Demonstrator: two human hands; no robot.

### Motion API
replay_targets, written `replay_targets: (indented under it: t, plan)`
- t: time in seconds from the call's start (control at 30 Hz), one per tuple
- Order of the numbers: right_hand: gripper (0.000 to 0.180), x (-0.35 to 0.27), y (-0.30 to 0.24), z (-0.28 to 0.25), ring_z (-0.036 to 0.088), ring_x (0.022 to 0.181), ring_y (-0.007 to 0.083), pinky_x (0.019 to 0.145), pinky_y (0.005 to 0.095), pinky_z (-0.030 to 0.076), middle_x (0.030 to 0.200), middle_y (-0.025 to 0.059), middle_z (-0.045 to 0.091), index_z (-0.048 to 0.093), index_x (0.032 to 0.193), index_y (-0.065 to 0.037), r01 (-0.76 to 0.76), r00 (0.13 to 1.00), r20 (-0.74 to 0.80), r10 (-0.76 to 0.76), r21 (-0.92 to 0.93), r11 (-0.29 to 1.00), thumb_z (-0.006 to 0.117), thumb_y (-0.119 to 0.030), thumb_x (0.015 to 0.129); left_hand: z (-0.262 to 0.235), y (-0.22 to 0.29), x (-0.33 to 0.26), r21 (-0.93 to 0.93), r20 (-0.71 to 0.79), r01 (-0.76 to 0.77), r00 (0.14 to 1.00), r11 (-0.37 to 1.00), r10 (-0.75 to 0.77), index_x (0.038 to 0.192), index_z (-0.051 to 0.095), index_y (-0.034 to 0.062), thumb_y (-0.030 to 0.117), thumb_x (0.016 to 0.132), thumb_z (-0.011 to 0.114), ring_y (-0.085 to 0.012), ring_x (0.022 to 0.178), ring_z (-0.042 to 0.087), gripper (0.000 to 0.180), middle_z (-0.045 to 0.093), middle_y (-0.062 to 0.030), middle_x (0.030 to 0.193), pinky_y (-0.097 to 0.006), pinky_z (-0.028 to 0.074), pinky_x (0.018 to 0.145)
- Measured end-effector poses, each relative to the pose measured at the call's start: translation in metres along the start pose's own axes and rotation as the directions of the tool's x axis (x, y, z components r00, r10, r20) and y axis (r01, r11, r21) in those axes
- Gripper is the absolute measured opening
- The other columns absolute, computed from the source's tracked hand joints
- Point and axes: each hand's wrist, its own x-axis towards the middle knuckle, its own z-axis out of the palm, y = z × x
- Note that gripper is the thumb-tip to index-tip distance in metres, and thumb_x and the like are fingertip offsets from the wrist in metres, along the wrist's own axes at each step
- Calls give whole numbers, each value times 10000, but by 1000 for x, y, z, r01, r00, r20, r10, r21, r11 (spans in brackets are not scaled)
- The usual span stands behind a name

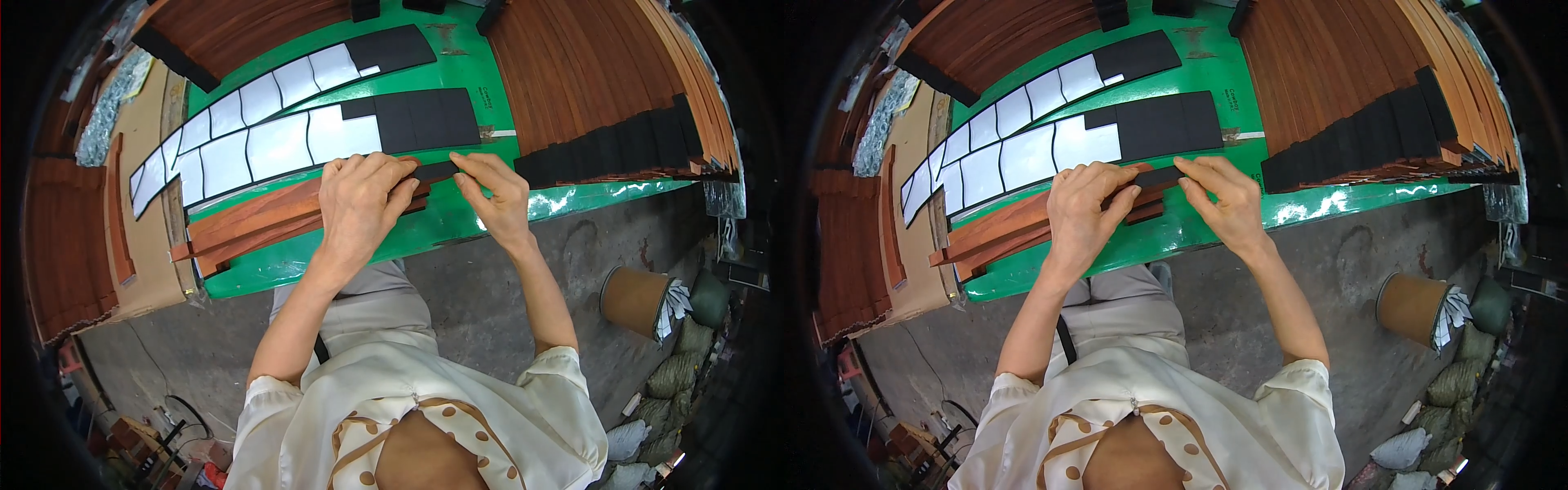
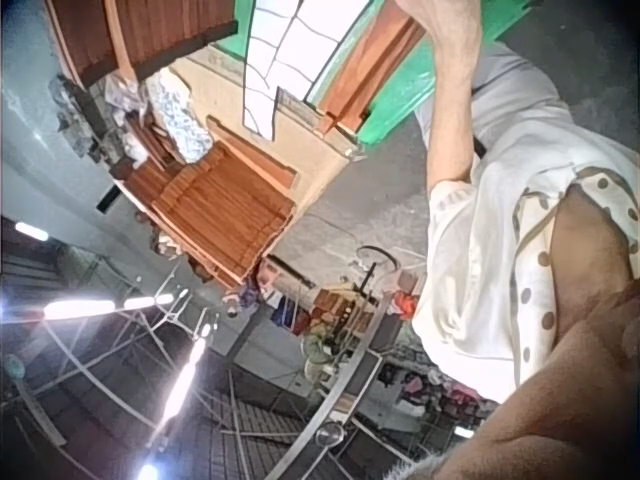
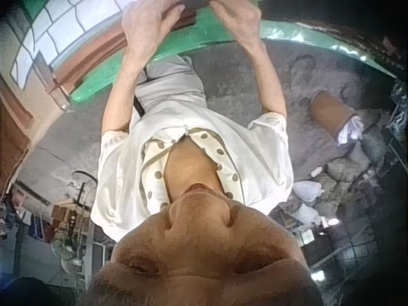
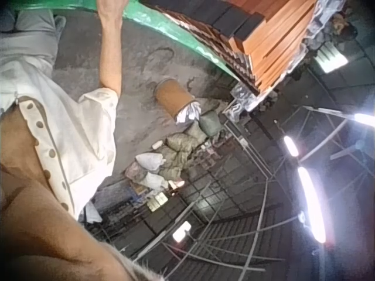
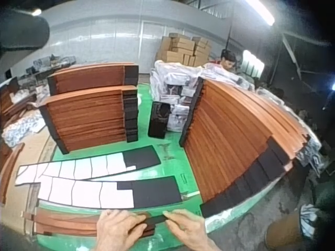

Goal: Applying black adhesive strips to wooden furniture components.

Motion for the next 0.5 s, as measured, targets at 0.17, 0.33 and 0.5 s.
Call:
replay_targets:
  t: [0.17, 0.33, 0.5]
  plan:
    - [469, -7, -1, 10, 609, 788, 142, 722, 271, 492, 1063, 108, 634, 486, 1265, 33, -195, 965, -91, 247, 384, 903, 635, -143, 857, 0, 2, 0, 20, 2, -31, 1000, 999, 31, 855, 679, 89, 136, 729, 709, -162, 684, 541, 138, 619, 9, 774, -315, 354, 672]
    - [550, -2, -19, 50, 598, 853, 143, 748, 264, 484, 1109, 143, 618, 369, 1337, 41, -237, 942, -143, 305, 362, 901, 602, -174, 887, 0, 0, -1, 45, -13, -65, 998, 997, 65, 877, 677, 79, 130, 731, 709, -165, 681, 538, 158, 612, 2, 771, -312, 366, 669]
    - [438, -2, -31, 64, 555, 975, 133, 775, 243, 459, 1152, 165, 605, 387, 1331, 53, -251, 843, -279, 459, 552, 795, 476, -112, 935, 6, 0, -2, 99, -68, -113, 990, 989, 120, 895, 668, 133, 118, 682, 702, -160, 666, 511, 216, 559, 28, 739, -316, 379, 652]
